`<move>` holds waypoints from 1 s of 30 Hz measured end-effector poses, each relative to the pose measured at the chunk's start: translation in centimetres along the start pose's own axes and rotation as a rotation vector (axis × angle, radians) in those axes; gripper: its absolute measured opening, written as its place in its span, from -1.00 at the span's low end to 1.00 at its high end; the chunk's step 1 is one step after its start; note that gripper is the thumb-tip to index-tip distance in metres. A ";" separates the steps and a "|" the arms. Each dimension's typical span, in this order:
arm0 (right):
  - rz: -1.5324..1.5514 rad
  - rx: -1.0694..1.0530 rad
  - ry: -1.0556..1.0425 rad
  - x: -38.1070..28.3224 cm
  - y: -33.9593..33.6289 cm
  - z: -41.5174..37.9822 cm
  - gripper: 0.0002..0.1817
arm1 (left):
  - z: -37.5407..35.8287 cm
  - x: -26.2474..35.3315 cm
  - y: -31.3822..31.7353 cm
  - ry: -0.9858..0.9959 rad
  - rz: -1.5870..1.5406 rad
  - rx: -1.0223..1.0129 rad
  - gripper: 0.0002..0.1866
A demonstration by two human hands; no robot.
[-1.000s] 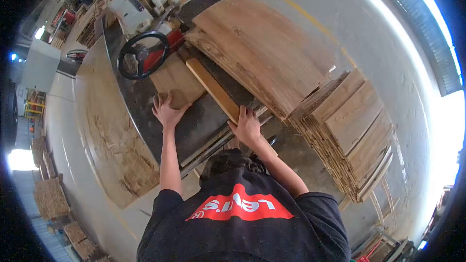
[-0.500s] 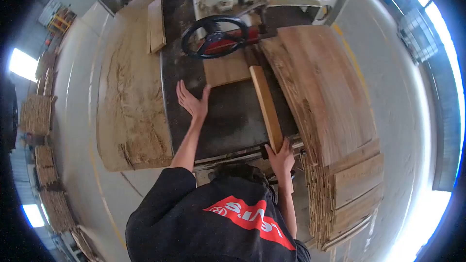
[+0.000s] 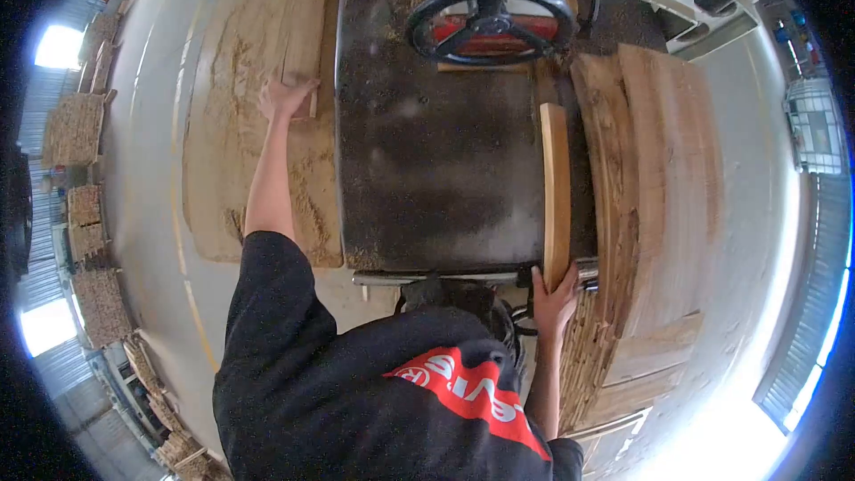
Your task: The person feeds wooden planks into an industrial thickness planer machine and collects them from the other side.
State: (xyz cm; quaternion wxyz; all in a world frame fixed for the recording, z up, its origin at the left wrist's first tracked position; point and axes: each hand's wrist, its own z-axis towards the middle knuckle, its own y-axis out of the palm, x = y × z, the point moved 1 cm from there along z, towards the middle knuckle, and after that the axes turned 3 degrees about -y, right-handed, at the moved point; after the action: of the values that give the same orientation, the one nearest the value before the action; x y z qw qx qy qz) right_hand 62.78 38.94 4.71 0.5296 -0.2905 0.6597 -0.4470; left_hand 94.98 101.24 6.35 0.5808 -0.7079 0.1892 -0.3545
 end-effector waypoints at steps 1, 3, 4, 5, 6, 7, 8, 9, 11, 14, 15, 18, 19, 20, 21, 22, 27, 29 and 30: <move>0.003 0.011 -0.019 0.3 0.2 0.0 -0.03 | -0.9 0.3 -0.7 -0.032 0.047 -0.020 0.32; 0.013 -0.025 0.014 0.3 0.3 0.0 -0.02 | -2.9 1.5 -1.2 -0.096 0.125 -0.052 0.27; 0.016 -0.043 0.025 0.1 -0.2 0.2 -0.01 | -4.3 1.4 -1.3 -0.093 0.061 -0.050 0.25; 0.021 -0.049 0.016 -0.5 -0.7 0.3 -0.02 | -5.8 0.9 -1.1 -0.090 -0.005 -0.048 0.24; 0.022 -0.061 0.020 -0.8 -0.7 0.4 -0.03 | -7.3 0.6 -0.9 -0.081 -0.073 -0.046 0.22; 0.023 -0.071 0.028 -1.0 -0.8 0.4 -0.04 | -9.0 0.4 -1.1 -0.110 -0.186 -0.057 0.19; 0.025 -0.081 0.038 -0.9 -0.9 0.5 -0.04 | -11.1 0.1 -1.2 -0.125 -0.368 -0.063 0.18; -0.002 -0.068 0.029 -0.2 -0.4 0.4 -0.05 | -14.1 -0.1 -1.5 -0.143 -0.548 -0.071 0.18; -0.017 -0.045 0.001 -0.4 -0.4 0.7 -0.04 | -17.9 -1.5 -0.2 -0.186 -1.030 -0.124 0.10; -0.015 -0.015 -0.038 -0.2 -0.4 0.5 -0.05 | -25.8 -0.9 -1.8 -0.251 -1.309 -0.217 0.05; -0.002 -0.001 -0.056 -0.2 -0.3 0.6 -0.06 | -28.3 -0.6 -2.4 -0.267 -1.289 -0.204 0.04; 0.023 0.006 -0.072 -0.2 -0.3 0.6 -0.07 | -33.4 -1.8 -1.0 -0.231 -1.258 -0.222 0.06; 0.032 0.003 -0.065 -0.4 -0.6 0.6 -0.08 | -35.5 -1.3 -1.0 -0.207 -1.134 -0.148 0.09; 0.031 -0.011 -0.062 -0.3 -0.5 0.5 -0.07 | -38.0 -0.9 -1.1 -0.249 -0.961 -0.123 0.14; 0.032 -0.018 -0.061 -0.2 -0.4 0.6 -0.07 | -40.5 0.2 -1.6 -0.197 -0.576 -0.026 0.15; 0.033 -0.023 -0.058 -0.1 -0.5 0.8 -0.07 | -42.5 1.0 -1.9 -0.143 -0.193 0.072 0.16; 0.140 -0.026 -0.022 -0.4 -1.3 0.8 -0.06 | -49.3 -0.8 2.7 0.064 -0.080 0.203 0.20; 0.174 -0.033 -0.008 -0.4 -1.7 0.7 -0.06 | -51.2 -1.7 4.4 0.161 -0.108 0.218 0.25; 0.170 -0.001 -0.034 0.0 -1.0 0.8 -0.06 | -52.6 -1.8 4.5 0.203 -0.111 0.193 0.26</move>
State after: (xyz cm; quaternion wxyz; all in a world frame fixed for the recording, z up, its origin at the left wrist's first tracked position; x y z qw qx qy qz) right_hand 63.43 38.27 5.56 0.5764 -0.2414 0.6732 -0.3952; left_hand 56.46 65.10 5.46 0.6035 -0.6189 0.1725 -0.4722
